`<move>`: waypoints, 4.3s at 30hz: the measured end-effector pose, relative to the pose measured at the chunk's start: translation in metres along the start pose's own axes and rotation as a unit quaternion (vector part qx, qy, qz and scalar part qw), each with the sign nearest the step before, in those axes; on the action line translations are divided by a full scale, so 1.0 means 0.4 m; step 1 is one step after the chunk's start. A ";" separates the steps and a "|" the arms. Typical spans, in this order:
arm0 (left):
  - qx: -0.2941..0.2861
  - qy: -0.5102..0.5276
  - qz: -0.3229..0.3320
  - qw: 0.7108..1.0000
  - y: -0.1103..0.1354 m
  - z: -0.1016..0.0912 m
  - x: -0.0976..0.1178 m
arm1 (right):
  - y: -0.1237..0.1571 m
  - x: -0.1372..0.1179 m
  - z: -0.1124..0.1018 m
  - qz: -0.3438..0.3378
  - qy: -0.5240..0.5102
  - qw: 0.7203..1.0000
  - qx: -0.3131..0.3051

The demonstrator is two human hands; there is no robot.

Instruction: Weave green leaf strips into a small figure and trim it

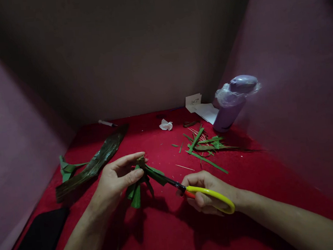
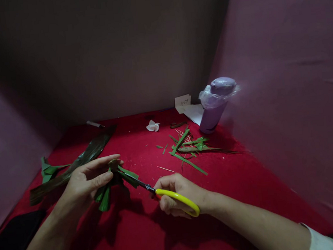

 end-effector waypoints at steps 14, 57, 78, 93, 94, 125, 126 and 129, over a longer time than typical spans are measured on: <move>-0.001 -0.014 0.019 1.000 0.003 0.000 0.007 | 0.003 -0.010 0.007 0.033 0.093 0.994 0.057; 0.005 -0.046 0.046 0.998 0.011 0.011 0.008 | 0.002 -0.014 0.015 0.018 0.036 0.997 0.069; 0.001 0.035 0.039 0.999 0.010 0.014 0.002 | 0.001 -0.013 0.009 0.022 0.045 0.999 0.021; 0.023 0.170 0.052 0.984 0.012 -0.003 0.020 | 0.009 -0.063 -0.010 -0.110 0.039 0.991 0.068; 0.020 0.174 0.044 0.983 0.010 -0.002 0.016 | 0.003 -0.064 -0.013 -0.145 0.060 0.982 0.109; 0.055 0.184 -0.024 0.981 0.011 0.051 -0.022 | -0.063 -0.152 0.091 -0.307 0.489 0.758 0.304; 0.048 0.180 -0.022 0.982 0.013 0.053 -0.020 | -0.062 -0.152 0.087 -0.306 0.490 0.756 0.308; 0.027 0.162 -0.015 0.986 0.019 0.061 -0.015 | -0.065 -0.151 0.078 -0.296 0.476 0.771 0.302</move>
Point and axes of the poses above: each hand's wrist, its own y-axis away from the middle knuckle, its own z-axis out of the palm, x = y × z, the point moved 3 cm from there along -y, towards the middle knuckle, and after that the axes turned 2 degrees about -x, right-handed, at the moved point
